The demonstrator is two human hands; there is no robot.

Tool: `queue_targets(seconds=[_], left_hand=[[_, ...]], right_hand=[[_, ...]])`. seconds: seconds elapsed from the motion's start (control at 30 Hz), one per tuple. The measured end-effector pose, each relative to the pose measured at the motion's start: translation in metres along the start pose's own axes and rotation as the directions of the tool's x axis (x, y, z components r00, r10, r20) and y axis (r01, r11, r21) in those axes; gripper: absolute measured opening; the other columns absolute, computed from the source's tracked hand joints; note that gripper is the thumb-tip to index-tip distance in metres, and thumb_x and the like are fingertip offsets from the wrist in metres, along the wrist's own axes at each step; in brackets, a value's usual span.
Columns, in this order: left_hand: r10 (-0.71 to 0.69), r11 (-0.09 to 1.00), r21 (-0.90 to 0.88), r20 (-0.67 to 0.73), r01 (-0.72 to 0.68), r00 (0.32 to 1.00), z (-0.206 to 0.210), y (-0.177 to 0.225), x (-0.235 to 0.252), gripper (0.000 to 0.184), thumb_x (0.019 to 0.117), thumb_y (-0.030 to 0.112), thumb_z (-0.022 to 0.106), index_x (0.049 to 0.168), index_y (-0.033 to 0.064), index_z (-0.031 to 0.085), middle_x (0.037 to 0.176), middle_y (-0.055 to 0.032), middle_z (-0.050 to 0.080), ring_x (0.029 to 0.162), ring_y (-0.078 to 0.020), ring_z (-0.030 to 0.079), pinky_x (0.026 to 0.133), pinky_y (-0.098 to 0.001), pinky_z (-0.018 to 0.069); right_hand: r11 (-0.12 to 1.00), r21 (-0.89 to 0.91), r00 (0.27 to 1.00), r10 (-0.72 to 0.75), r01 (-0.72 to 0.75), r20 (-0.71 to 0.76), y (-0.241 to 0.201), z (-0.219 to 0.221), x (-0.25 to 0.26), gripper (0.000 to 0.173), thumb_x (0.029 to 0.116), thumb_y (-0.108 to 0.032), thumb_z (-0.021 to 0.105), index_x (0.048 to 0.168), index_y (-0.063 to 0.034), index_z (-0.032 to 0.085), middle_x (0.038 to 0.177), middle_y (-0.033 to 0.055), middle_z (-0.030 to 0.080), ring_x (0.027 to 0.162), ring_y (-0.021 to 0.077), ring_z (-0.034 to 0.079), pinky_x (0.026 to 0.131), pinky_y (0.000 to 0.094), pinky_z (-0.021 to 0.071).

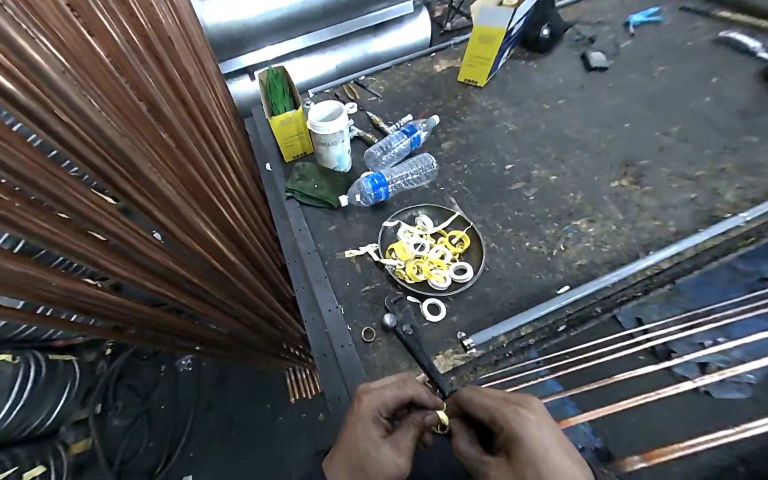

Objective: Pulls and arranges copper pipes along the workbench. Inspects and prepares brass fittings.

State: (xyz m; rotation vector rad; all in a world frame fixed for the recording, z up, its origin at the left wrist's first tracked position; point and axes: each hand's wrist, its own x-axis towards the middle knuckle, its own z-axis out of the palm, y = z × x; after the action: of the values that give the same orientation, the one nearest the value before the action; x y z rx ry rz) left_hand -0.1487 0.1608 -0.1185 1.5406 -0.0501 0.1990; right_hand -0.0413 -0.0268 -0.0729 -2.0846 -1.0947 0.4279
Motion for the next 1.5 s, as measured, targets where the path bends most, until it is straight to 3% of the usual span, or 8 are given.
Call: queue_targets(seconds=[0.17, 0.3, 0.53, 0.9, 1.03, 1.1, 1.2, 1.5], left_hand=[[0.006, 0.99, -0.14, -0.047, -0.012, 0.999, 0.001, 0.003, 0.001, 0.013, 0.0962, -0.002, 0.065, 0.108, -0.0046, 0.07, 0.104, -0.0141, 0.07, 0.077, -0.0166, 0.07, 0.066, -0.0315, 0.0634], [0.12, 0.979, -0.154, -0.086, -0.132, 0.989, -0.003, 0.001, 0.005, 0.015, 0.0944, 0.0, 0.069, 0.109, -0.0022, 0.072, 0.113, -0.0153, 0.069, 0.099, -0.0207, 0.07, 0.084, -0.0341, 0.0628], [0.25, 0.966, 0.083, -0.081, -0.243, 0.965, -0.005, 0.014, 0.005, 0.011, 0.093, 0.0, 0.071, 0.102, 0.0046, 0.074, 0.118, -0.0136, 0.067, 0.107, -0.0203, 0.067, 0.093, -0.0352, 0.0606], [0.263, 0.953, 0.166, -0.034, -0.254, 0.964, -0.006, 0.015, 0.005, 0.01, 0.0944, 0.006, 0.071, 0.103, 0.0023, 0.073, 0.117, -0.0135, 0.068, 0.111, -0.0212, 0.067, 0.097, -0.0364, 0.0597], [0.117, 0.993, -0.024, -0.039, -0.118, 0.992, -0.003, 0.017, 0.004, 0.015, 0.102, 0.011, 0.062, 0.106, -0.0025, 0.067, 0.117, -0.0145, 0.066, 0.101, -0.018, 0.068, 0.085, -0.0324, 0.0616], [0.057, 0.985, -0.161, 0.0, -0.056, 0.998, -0.003, 0.016, 0.003, 0.016, 0.1029, 0.011, 0.06, 0.107, -0.0035, 0.066, 0.115, -0.0147, 0.066, 0.092, -0.018, 0.069, 0.078, -0.0331, 0.0622], [-0.028, 0.974, -0.221, 0.062, 0.041, 0.998, -0.003, 0.015, 0.0, 0.017, 0.1047, 0.01, 0.056, 0.107, -0.0041, 0.065, 0.11, -0.0135, 0.067, 0.082, -0.016, 0.068, 0.072, -0.0329, 0.0617], [-0.23, 0.923, -0.266, 0.195, 0.277, 0.954, 0.006, 0.013, -0.021, 0.014, 0.1027, 0.003, 0.057, 0.107, -0.0068, 0.065, 0.102, -0.0143, 0.07, 0.076, -0.0173, 0.069, 0.069, -0.0342, 0.0623]], right_hand=[[0.968, 0.244, 0.998, 0.054, -0.063, 0.043, -0.001, -0.004, -0.003, 0.006, 0.0937, -0.016, 0.069, 0.095, -0.012, 0.074, 0.077, -0.0022, 0.07, 0.063, 0.0079, 0.065, 0.057, 0.0309, 0.0579], [0.815, 0.534, 0.974, 0.199, -0.226, 0.11, -0.009, -0.013, -0.006, 0.017, 0.099, -0.007, 0.064, 0.114, -0.0061, 0.071, 0.089, 0.0043, 0.077, 0.071, 0.0174, 0.074, 0.064, 0.0372, 0.0658], [0.506, 0.748, 0.896, 0.344, -0.429, 0.282, -0.015, -0.018, -0.005, 0.016, 0.1027, -0.013, 0.063, 0.109, 0.0004, 0.069, 0.093, 0.013, 0.076, 0.073, 0.0253, 0.075, 0.064, 0.0431, 0.0661], [0.547, 0.736, 0.911, 0.327, -0.399, 0.25, -0.017, -0.018, -0.002, 0.011, 0.0971, -0.007, 0.07, 0.105, 0.0007, 0.07, 0.087, 0.0118, 0.076, 0.066, 0.0213, 0.073, 0.061, 0.0382, 0.0648], [0.9, 0.399, 0.981, 0.194, -0.177, 0.0, -0.014, -0.015, -0.002, 0.014, 0.0968, -0.018, 0.072, 0.106, -0.0081, 0.073, 0.088, 0.0019, 0.074, 0.069, 0.0118, 0.07, 0.062, 0.0325, 0.062], [0.98, 0.196, 0.997, 0.039, -0.026, -0.063, -0.006, -0.018, 0.0, 0.022, 0.097, -0.022, 0.072, 0.116, -0.0121, 0.073, 0.106, 0.0031, 0.072, 0.085, 0.0112, 0.071, 0.073, 0.0318, 0.0635], [0.978, 0.202, 0.998, -0.061, 0.059, 0.004, -0.005, -0.023, 0.001, 0.016, 0.0984, -0.02, 0.071, 0.112, -0.0149, 0.078, 0.108, 0.0025, 0.075, 0.093, 0.01, 0.072, 0.081, 0.031, 0.0623], [0.993, 0.094, 0.953, -0.095, 0.071, 0.287, -0.002, -0.033, -0.014, 0.015, 0.0981, -0.025, 0.068, 0.1, -0.0138, 0.077, 0.089, 0.0014, 0.074, 0.08, 0.0125, 0.07, 0.073, 0.0352, 0.0594]])
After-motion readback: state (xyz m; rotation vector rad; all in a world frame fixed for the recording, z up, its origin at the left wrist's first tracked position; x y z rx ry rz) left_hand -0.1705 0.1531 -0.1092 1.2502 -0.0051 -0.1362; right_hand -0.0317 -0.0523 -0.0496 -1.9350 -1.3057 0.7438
